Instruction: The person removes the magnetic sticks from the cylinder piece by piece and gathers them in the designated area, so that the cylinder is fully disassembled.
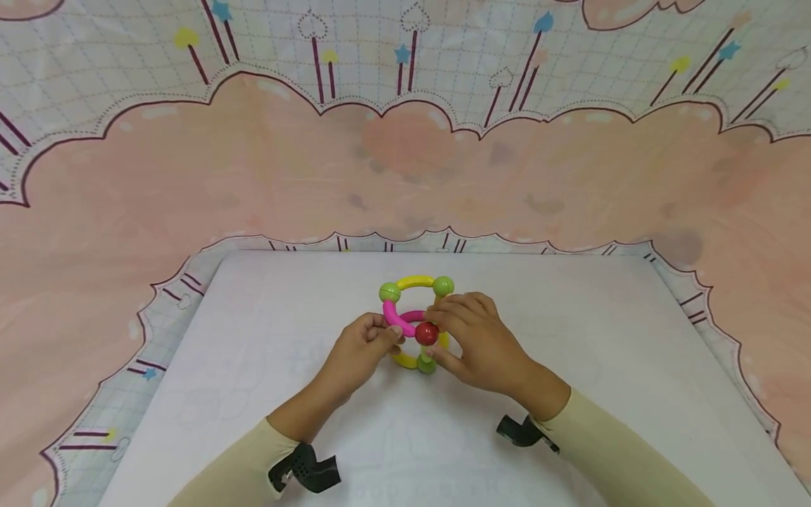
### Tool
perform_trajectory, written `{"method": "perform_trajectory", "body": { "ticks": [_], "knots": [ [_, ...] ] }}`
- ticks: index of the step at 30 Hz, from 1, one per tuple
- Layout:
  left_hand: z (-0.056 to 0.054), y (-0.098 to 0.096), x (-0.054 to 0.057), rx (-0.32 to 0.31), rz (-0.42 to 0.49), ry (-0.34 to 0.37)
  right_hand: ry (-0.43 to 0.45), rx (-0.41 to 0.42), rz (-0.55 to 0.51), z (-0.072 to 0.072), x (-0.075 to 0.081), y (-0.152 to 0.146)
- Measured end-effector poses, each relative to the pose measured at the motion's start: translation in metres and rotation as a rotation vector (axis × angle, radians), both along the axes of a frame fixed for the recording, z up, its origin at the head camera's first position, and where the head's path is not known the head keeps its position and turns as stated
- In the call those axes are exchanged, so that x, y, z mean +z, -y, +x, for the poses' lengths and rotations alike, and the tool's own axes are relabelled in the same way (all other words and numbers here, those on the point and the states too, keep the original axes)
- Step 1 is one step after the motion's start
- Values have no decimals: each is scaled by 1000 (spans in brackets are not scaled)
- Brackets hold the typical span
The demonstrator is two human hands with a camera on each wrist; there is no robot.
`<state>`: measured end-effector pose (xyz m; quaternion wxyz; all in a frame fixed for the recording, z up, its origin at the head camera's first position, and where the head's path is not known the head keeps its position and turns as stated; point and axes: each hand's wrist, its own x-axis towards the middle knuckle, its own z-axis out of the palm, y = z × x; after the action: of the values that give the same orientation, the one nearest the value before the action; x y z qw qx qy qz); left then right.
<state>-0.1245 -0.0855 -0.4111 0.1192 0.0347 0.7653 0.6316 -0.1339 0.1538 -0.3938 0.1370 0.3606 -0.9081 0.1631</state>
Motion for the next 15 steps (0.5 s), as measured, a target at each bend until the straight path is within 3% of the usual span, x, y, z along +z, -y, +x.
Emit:
{"method": "perform_trajectory", "body": {
  "ticks": [8,15],
  "knots": [
    [-1,-8,-3,26,134,72,18,-7,-1,-2,3,4],
    [0,-13,-2,58,150,85,20,-22,-4,-1,4,8]
  ]
}}
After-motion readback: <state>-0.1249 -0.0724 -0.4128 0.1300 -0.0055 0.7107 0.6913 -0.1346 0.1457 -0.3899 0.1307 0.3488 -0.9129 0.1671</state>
